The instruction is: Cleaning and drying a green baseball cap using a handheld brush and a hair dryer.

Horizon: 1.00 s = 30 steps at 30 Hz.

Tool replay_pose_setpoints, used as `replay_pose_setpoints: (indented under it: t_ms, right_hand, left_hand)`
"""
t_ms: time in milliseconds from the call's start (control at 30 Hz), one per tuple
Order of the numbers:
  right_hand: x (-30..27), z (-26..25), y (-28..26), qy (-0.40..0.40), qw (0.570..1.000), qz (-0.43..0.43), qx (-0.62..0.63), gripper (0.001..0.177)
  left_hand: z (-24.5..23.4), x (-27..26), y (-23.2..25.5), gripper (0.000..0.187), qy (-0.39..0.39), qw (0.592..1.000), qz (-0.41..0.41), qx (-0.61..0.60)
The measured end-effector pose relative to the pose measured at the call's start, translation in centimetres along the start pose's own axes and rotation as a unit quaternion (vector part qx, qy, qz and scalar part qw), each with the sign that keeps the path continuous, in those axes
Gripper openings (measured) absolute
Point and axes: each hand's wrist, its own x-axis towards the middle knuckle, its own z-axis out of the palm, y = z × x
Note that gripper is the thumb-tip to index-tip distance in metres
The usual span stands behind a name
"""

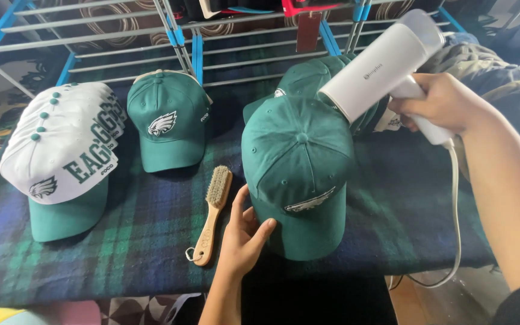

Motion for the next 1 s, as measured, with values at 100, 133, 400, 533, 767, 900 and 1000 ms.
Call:
replay_pose_setpoints:
  t_ms: [100, 133, 400, 533, 767, 900, 1000]
  right_hand:
    - [1.8, 1.2, 1.6, -0.038, 0.997, 0.011, 0.059, 0.026]
    - [1.9, 1.5, 2.0, -0.048, 0.997, 0.012, 0.065, 0.024]
    - [-4.0, 4.6, 5.4, -0.029, 0.994, 0.098, 0.042, 0.033]
    - [-9.5, 8.3, 9.2, 0.047, 0.983, 0.102, 0.145, 0.025]
    - [-17.2, 12.5, 10.7, 0.211, 0.958, 0.084, 0.173, 0.021]
    - [-16.4, 11.3, 9.0, 0.26, 0.952, -0.011, 0.158, 0.017]
    - [-14.8, 9.9, 6.4, 0.265, 0.954, -0.033, 0.134, 0.016]
  left_hand:
    - [-0.1, 0.0, -0.5, 0.08, -0.006, 0.999, 0.023, -0.025]
    - [0.0, 0.0, -0.4, 0.08, -0.005, 0.999, 0.023, -0.022]
    - [0.0, 0.0, -0.4, 0.08, 0.003, 0.999, 0.0, -0.052]
    - [0.1, -0.1, -0.1, 0.081, 0.017, 1.0, -0.016, -0.02]
    - [0.1, 0.1, -0.5, 0.081, 0.006, 1.0, 0.01, -0.025]
    - [0.3, -0.1, -0.4, 0.08, 0.007, 0.999, 0.009, -0.038]
    - [0.3, -0.1, -0.3, 0.08, 0.016, 0.999, -0.001, -0.045]
